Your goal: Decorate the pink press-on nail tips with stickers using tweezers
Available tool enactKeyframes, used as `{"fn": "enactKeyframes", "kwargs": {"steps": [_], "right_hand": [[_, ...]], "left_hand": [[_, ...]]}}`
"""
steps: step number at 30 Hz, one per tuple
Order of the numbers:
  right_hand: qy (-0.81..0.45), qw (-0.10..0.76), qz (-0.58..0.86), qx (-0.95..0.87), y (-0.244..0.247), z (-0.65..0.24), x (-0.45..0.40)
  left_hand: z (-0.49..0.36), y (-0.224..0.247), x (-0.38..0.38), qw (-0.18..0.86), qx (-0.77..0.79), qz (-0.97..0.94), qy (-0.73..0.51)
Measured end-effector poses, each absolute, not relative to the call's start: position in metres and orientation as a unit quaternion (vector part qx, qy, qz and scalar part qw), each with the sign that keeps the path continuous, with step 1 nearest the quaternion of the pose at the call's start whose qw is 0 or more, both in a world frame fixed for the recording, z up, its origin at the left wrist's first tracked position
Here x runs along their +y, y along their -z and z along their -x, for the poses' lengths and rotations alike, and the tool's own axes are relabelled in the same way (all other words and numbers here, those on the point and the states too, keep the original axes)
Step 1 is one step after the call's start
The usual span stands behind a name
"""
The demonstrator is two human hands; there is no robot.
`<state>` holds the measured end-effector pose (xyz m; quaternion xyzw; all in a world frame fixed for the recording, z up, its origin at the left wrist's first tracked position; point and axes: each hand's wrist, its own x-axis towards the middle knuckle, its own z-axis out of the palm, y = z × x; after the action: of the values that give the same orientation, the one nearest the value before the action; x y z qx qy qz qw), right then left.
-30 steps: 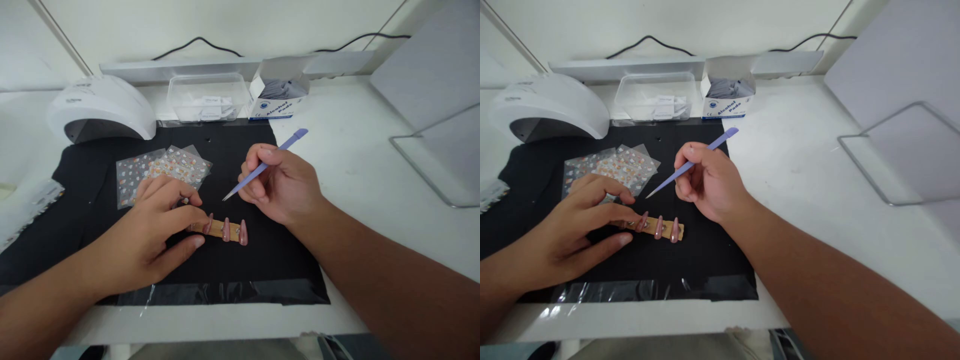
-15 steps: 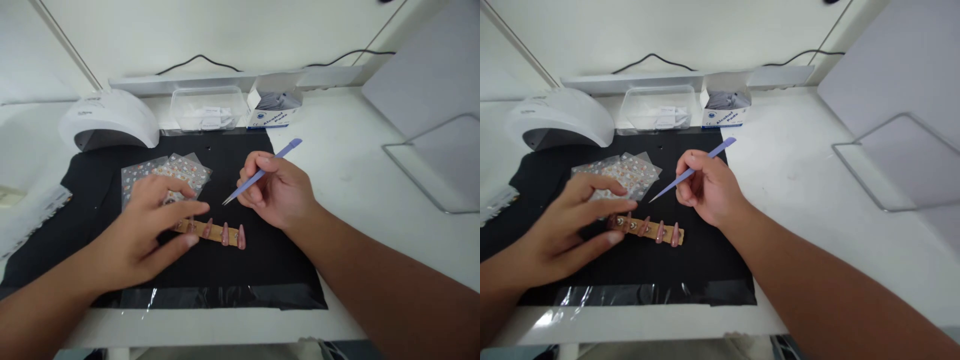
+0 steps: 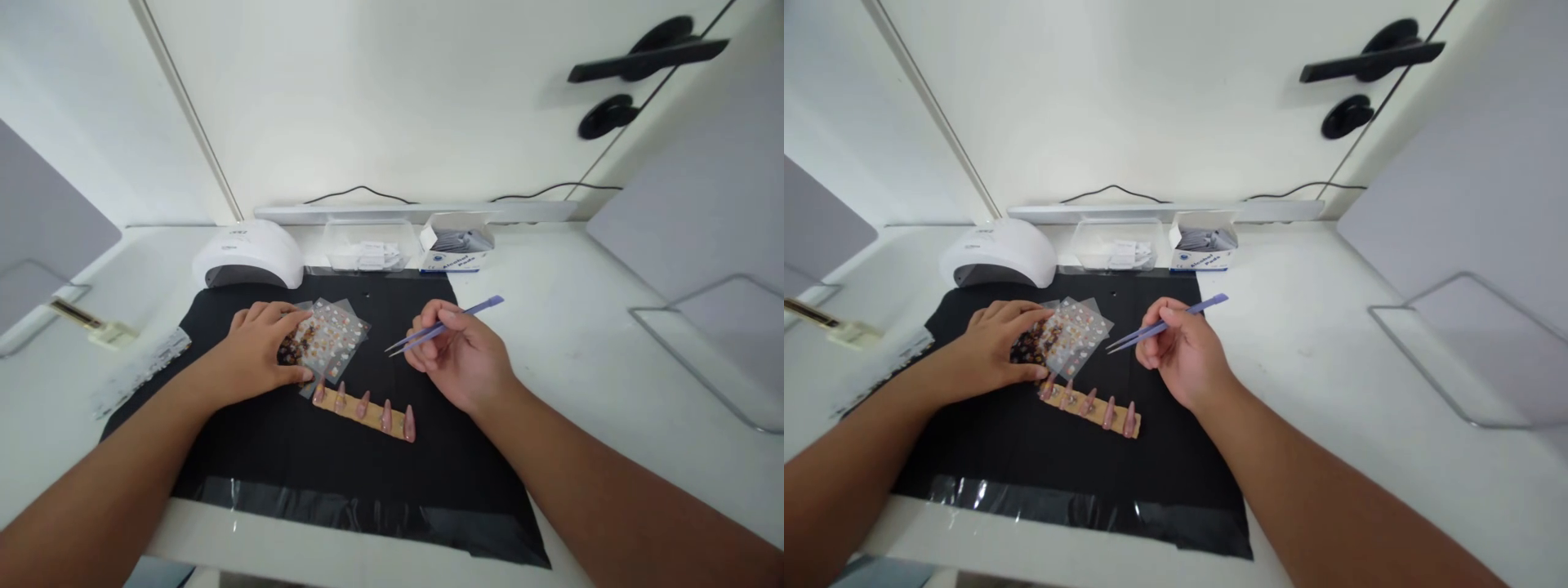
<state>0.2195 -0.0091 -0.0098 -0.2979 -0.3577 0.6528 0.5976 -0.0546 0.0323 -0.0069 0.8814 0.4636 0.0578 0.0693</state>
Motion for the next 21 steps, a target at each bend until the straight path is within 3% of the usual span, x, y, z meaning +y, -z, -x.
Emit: {"fn": "enactKeyframes", "kwargs": {"steps": [12, 21], "right_hand": [[-0.667, 0.588, 0.306, -0.340, 0.0130, -0.2219, -0.0068], [-0.636, 0.604, 0.308, -0.369, 0.0105, -0.2197, -0.0077]], "left_hand": [[0.0526, 0.0103, 0.0386, 0.070, 0.455, -0.888, -0.008], [0.0548, 0.0113, 0.0418, 0.095, 0.436, -0.892, -0.067]]}}
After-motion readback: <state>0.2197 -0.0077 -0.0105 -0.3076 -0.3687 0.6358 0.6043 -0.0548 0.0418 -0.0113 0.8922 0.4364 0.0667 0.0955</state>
